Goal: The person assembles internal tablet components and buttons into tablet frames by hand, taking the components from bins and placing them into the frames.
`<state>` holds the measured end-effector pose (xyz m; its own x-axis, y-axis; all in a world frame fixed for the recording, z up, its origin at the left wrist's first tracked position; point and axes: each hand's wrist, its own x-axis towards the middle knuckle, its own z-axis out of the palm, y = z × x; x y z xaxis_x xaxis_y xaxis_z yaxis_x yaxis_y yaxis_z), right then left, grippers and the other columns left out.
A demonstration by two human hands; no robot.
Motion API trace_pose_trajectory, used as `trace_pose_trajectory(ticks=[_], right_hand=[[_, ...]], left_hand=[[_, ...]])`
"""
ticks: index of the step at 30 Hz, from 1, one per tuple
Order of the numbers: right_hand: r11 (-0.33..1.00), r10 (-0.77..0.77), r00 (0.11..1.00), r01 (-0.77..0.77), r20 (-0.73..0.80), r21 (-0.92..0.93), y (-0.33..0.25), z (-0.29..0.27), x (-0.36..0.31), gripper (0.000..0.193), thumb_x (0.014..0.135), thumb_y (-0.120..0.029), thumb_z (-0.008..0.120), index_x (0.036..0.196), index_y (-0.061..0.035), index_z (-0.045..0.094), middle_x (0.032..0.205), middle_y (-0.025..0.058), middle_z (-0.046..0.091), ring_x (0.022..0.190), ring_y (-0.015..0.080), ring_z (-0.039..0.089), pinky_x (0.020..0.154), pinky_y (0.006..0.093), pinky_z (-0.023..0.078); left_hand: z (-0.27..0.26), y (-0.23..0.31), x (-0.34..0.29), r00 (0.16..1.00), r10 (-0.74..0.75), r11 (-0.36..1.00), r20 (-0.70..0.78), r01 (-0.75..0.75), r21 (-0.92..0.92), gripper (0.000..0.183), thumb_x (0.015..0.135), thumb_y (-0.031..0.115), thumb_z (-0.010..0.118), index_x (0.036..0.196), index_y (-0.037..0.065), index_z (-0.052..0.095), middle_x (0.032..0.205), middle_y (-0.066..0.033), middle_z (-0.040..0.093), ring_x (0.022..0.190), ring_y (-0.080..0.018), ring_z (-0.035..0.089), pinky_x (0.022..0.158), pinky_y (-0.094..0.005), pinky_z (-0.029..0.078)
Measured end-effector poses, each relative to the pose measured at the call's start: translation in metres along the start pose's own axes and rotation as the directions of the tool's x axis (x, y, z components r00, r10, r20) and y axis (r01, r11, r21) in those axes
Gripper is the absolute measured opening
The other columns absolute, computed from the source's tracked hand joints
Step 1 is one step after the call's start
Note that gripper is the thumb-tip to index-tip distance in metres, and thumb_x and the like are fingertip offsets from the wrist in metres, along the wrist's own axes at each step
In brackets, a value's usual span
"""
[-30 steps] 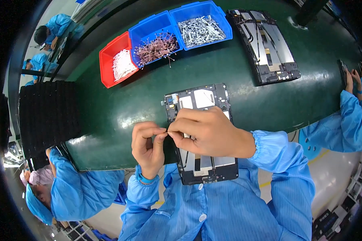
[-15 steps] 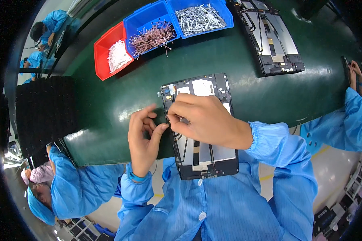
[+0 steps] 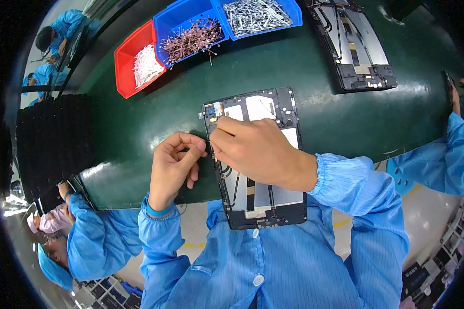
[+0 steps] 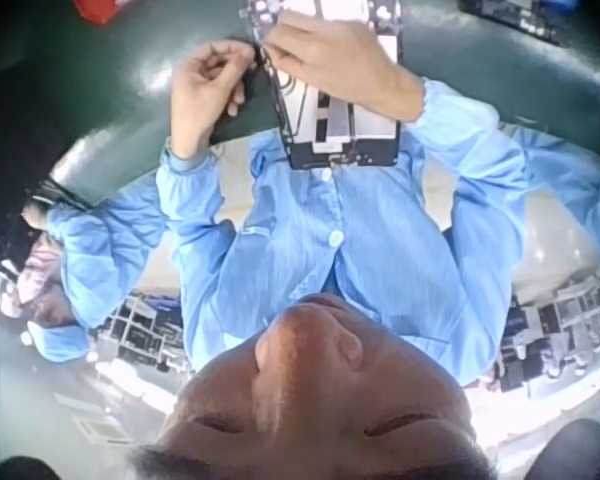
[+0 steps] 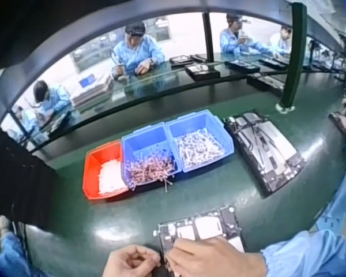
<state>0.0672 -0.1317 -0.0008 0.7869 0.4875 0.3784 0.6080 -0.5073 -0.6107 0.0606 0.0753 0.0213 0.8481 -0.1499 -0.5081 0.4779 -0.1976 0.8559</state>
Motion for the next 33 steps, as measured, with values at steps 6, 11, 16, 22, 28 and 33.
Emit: trace_pose_trajectory(ticks=[6, 11, 16, 22, 28, 33], right_hand=[[1.000, -0.011, 1.000, 0.011, 0.000, 0.009, 0.0014, -0.0010, 0.0006, 0.013, 0.079, -0.010, 0.074, 0.087, -0.0052, 0.065, 0.078, 0.0046, 0.055, 0.061, 0.0222, 0.062, 0.051, 0.0335, 0.050], [1.000, -0.014, 1.000, 0.014, 0.000, 0.012, 0.0027, -0.0011, -0.0005, 0.012, 0.080, -0.009, 0.073, 0.088, -0.0055, 0.065, 0.078, 0.0047, 0.055, 0.061, 0.0226, 0.062, 0.051, 0.0339, 0.050], [0.999, -0.036, 0.999, 0.036, -0.027, 0.004, 0.0036, 0.0001, 0.0002, 0.014, 0.080, -0.010, 0.068, 0.075, -0.0048, 0.056, 0.076, 0.0057, 0.051, 0.059, 0.0223, 0.062, 0.047, 0.0350, 0.049], [1.000, -0.027, 0.999, 0.027, -0.019, 0.010, 0.0030, -0.0002, 0.0002, 0.013, 0.081, -0.011, 0.067, 0.076, -0.0044, 0.057, 0.076, 0.0061, 0.053, 0.059, 0.0235, 0.063, 0.047, 0.0356, 0.050], [0.999, -0.022, 1.000, 0.022, -0.004, 0.026, 0.0017, -0.0013, 0.0015, 0.014, 0.081, -0.012, 0.068, 0.076, -0.0042, 0.058, 0.077, 0.0063, 0.054, 0.059, 0.0241, 0.063, 0.047, 0.0364, 0.050], [0.999, -0.003, 1.000, 0.003, -0.007, 0.040, 0.0031, -0.0019, -0.0002, 0.010, 0.080, -0.009, 0.072, 0.085, -0.0057, 0.064, 0.077, 0.0046, 0.054, 0.059, 0.0230, 0.060, 0.049, 0.0345, 0.049]], left_hand=[[0.0002, 0.0006, 0.0035, 1.000, -0.018, 0.999, 0.018, 0.017, 0.030, 0.016, 0.094, 0.011, 0.067, 0.096, -0.004, 0.061, 0.078, -0.0069, 0.065, 0.047, -0.0066, 0.055, 0.036, -0.0202, 0.041], [0.0016, -0.0004, 0.0052, 1.000, -0.010, 0.999, 0.019, 0.009, 0.034, 0.015, 0.094, 0.011, 0.067, 0.094, -0.003, 0.062, 0.077, -0.0067, 0.065, 0.047, -0.0066, 0.055, 0.036, -0.0204, 0.041], [0.0016, -0.0001, 0.0063, 1.000, -0.009, 0.999, 0.028, 0.008, 0.040, 0.015, 0.094, 0.011, 0.067, 0.093, -0.003, 0.062, 0.076, -0.0065, 0.065, 0.046, -0.0067, 0.055, 0.036, -0.0204, 0.041], [0.0022, 0.0036, 0.0064, 0.999, -0.028, 0.999, 0.026, 0.026, 0.048, 0.013, 0.093, 0.008, 0.066, 0.093, -0.004, 0.062, 0.077, -0.0076, 0.066, 0.048, -0.0085, 0.058, 0.038, -0.0210, 0.044], [0.0015, 0.0061, 0.0080, 0.998, -0.053, 0.997, 0.016, 0.052, 0.051, 0.010, 0.090, 0.005, 0.065, 0.092, -0.004, 0.063, 0.079, -0.0092, 0.066, 0.054, -0.0126, 0.064, 0.044, -0.0224, 0.048], [0.0047, 0.0088, 0.0086, 0.998, -0.057, 0.995, 0.007, 0.057, 0.076, 0.009, 0.089, 0.004, 0.065, 0.092, -0.004, 0.063, 0.079, -0.0092, 0.066, 0.056, -0.0136, 0.066, 0.044, -0.0224, 0.049]])
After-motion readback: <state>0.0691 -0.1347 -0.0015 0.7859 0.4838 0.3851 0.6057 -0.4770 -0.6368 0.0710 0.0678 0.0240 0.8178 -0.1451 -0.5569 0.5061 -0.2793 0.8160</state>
